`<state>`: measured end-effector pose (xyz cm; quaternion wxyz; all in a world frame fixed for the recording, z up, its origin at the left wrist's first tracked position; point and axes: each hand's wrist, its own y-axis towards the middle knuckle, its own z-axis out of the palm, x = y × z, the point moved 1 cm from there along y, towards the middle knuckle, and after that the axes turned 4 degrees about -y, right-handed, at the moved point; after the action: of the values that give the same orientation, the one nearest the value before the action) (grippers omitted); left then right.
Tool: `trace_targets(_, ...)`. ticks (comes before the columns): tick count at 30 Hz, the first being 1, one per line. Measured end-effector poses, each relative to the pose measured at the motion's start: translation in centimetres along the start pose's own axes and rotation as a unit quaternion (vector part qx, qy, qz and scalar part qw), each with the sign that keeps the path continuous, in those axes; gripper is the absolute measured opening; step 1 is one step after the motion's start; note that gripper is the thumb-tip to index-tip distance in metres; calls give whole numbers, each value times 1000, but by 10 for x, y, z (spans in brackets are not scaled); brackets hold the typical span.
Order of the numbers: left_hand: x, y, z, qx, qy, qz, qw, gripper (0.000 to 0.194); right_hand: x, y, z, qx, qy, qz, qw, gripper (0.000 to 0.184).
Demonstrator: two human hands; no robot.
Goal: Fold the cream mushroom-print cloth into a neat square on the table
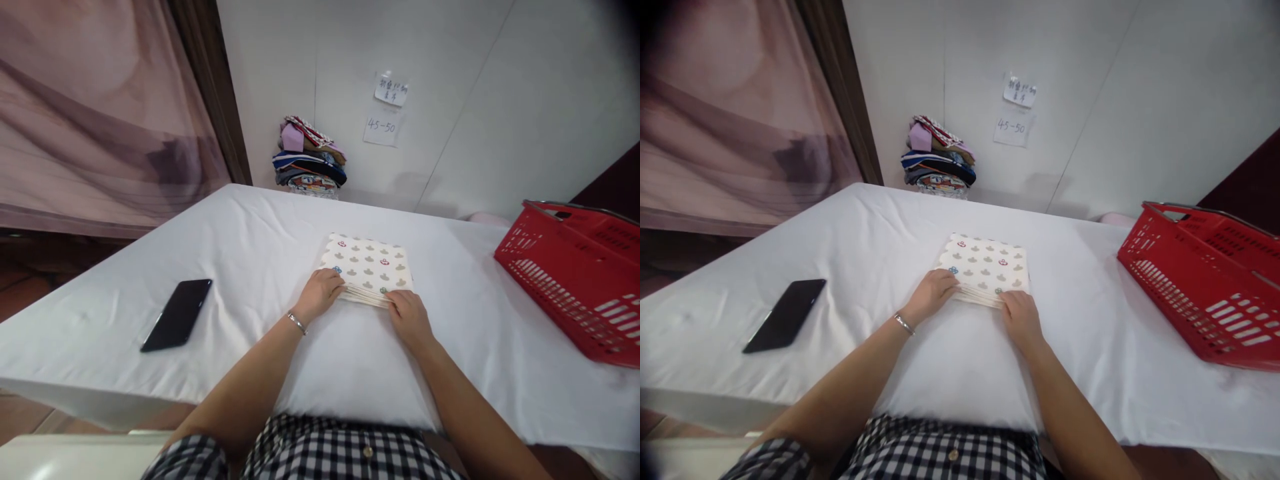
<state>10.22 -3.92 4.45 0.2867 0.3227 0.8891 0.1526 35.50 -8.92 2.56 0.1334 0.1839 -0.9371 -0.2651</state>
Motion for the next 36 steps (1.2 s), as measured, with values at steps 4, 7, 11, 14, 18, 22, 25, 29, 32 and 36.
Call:
trace_targets(4, 0, 0, 0, 2, -9, -1, 1000, 21, -1, 0, 1, -2, 15, 7, 1000, 26)
trace_targets(7, 0, 0, -1, 0, -13, -10, 1000, 22, -1, 1, 0, 0, 21, 3, 1000, 26)
trace_targets(11, -1, 0, -1, 0, -9, -20, 1000, 22, 0, 1, -1, 6, 26, -10, 1000, 27)
trace_targets(14, 1, -1, 0, -4, -5, -13, 1000, 19, -1, 1, -1, 11, 28, -11, 999, 28)
trace_targets(18, 6, -2, -1, -21, -4, -11, 1000, 15, -3, 1, 0, 1, 37, -2, 999, 29)
trace_targets(22, 11, -6, -11, -16, 18, -25, 999, 23, -3, 1, -1, -21, 42, -11, 999, 30)
trace_targets(25, 11, -10, -21, -12, 38, -53, 998, 31, -2, 1, -4, -37, 25, -14, 999, 31)
trace_targets(29, 6, -14, -28, -19, 52, -93, 994, 27, -2, 0, -6, -55, -20, 14, 998, 25)
trace_targets(32, 2, -16, -28, -13, 61, -114, 991, 23, -4, -2, -6, -46, -40, 22, 998, 22)
trace_targets(36, -1, -21, -29, -7, 83, -149, 985, 22, -4, -7, -8, -30, -21, 0, 999, 19)
